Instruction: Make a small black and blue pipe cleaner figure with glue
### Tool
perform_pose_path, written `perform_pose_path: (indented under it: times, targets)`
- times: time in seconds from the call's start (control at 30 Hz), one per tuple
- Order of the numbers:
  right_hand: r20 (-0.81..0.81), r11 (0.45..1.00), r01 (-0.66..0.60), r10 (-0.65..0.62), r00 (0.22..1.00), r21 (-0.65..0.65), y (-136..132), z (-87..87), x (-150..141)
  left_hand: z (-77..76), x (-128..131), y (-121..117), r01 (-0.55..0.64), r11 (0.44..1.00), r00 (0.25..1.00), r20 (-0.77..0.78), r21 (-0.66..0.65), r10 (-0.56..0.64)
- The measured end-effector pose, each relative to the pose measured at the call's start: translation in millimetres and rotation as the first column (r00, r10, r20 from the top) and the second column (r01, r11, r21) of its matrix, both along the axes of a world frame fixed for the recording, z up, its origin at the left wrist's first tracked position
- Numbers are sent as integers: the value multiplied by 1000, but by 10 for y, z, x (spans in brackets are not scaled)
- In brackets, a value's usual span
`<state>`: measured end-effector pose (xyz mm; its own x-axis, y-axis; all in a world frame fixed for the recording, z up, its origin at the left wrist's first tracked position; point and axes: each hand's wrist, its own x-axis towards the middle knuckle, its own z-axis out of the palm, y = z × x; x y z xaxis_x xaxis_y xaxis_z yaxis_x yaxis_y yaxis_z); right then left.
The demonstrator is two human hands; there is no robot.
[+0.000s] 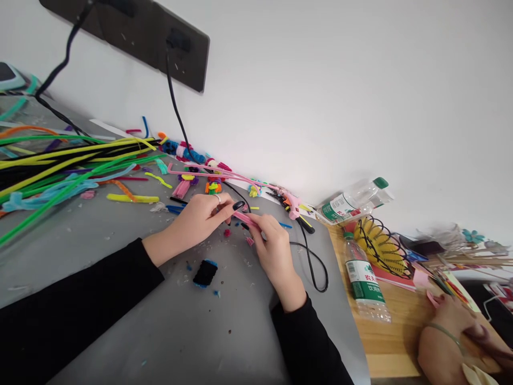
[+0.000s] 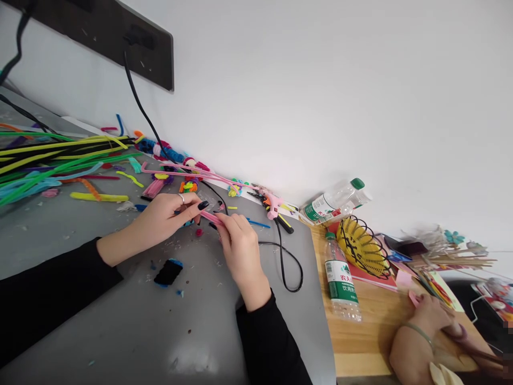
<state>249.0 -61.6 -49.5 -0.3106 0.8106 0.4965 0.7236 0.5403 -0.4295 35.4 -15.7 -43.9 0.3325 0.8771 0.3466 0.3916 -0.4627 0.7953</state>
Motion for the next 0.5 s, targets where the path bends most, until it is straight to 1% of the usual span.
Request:
perform_pose_path:
  times: [0.13, 0.3, 0.4, 0.5]
  targets:
    - [-60, 1000, 0, -1, 998, -11, -9, 32, -19, -15, -16, 27, -20, 1000, 1000, -1, 17, 20]
    - [-136, 998, -16, 7, 991, -66, -22, 75, -32, -10, -37, 39, -56, 997, 998, 23, 44, 55]
    - [-157, 995, -24, 10, 988, -93, -22, 74, -32, -11, -26, 30, -61, 996, 998, 38, 60, 59]
    - [-148, 996, -35, 21, 989, -88, -14, 54, -30, -4, -10, 15, -53, 996, 998, 47, 68, 49]
